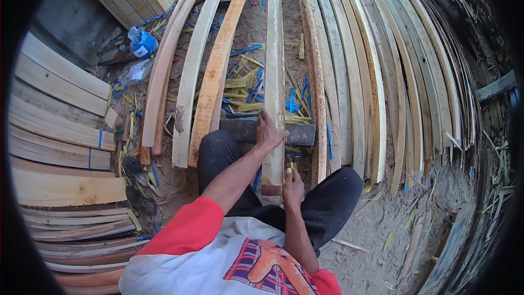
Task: The person sits on the ground in a lumber yard and sorts through a pile of wooden planks. They pick up individual planks, inspect them by turning them over, and place them into a separate stack. The person handles the wood by hand, moving items one at a time from the main pile to the sorted stack.
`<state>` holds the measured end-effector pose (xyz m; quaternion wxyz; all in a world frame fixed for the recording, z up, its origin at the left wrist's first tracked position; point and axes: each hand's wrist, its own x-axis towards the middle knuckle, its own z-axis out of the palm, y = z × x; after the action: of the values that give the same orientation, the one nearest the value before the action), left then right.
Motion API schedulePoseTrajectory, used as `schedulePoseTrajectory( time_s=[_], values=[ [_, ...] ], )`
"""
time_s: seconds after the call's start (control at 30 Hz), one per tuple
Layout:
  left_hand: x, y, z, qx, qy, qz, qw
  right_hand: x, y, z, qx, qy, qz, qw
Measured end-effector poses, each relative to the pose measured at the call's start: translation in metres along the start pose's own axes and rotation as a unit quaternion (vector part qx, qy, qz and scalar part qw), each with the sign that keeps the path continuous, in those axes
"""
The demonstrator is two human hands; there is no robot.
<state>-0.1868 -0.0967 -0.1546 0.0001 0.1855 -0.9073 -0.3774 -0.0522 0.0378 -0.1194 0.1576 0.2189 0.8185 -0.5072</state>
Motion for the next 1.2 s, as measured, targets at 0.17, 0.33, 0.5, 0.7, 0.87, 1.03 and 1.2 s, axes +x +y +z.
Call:
schedulePoseTrajectory(
  time_s=[0.17, 0.33, 0.5, 0.7, 0.87, 1.03, 1.2],
  values=[
    [-0.006, -0.006, 0.018, -0.014, -0.021, -0.036, 0.999, -0.014, 0.072, 0.016, 0.387, -0.027, 0.379, 0.840],
    [-0.032, -0.007, 0.019, -0.013, -0.032, -0.053, 0.998, -0.005, 0.085, 0.022, 0.580, -0.099, 0.387, 0.711],
    [-0.044, -0.017, 0.024, -0.033, 0.004, -0.051, 0.998, 0.000, 0.058, 0.023, 0.580, -0.045, 0.429, 0.691],
    [-0.058, -0.016, 0.021, -0.024, -0.009, -0.062, 0.998, 0.016, 0.072, 0.024, 0.622, -0.139, 0.400, 0.658],
    [-0.055, -0.015, 0.011, -0.054, -0.018, -0.057, 0.997, 0.030, 0.086, 0.025, 0.537, -0.139, 0.446, 0.703],
    [-0.004, -0.040, -0.087, -0.089, 0.208, 0.070, 0.971, 0.012, 0.071, 0.004, 0.360, -0.096, 0.313, 0.873],
    [0.026, -0.117, -0.138, 0.206, 0.095, -0.226, 0.947, -0.008, 0.036, -0.022, 0.286, -0.031, 0.151, 0.946]
  ],
)
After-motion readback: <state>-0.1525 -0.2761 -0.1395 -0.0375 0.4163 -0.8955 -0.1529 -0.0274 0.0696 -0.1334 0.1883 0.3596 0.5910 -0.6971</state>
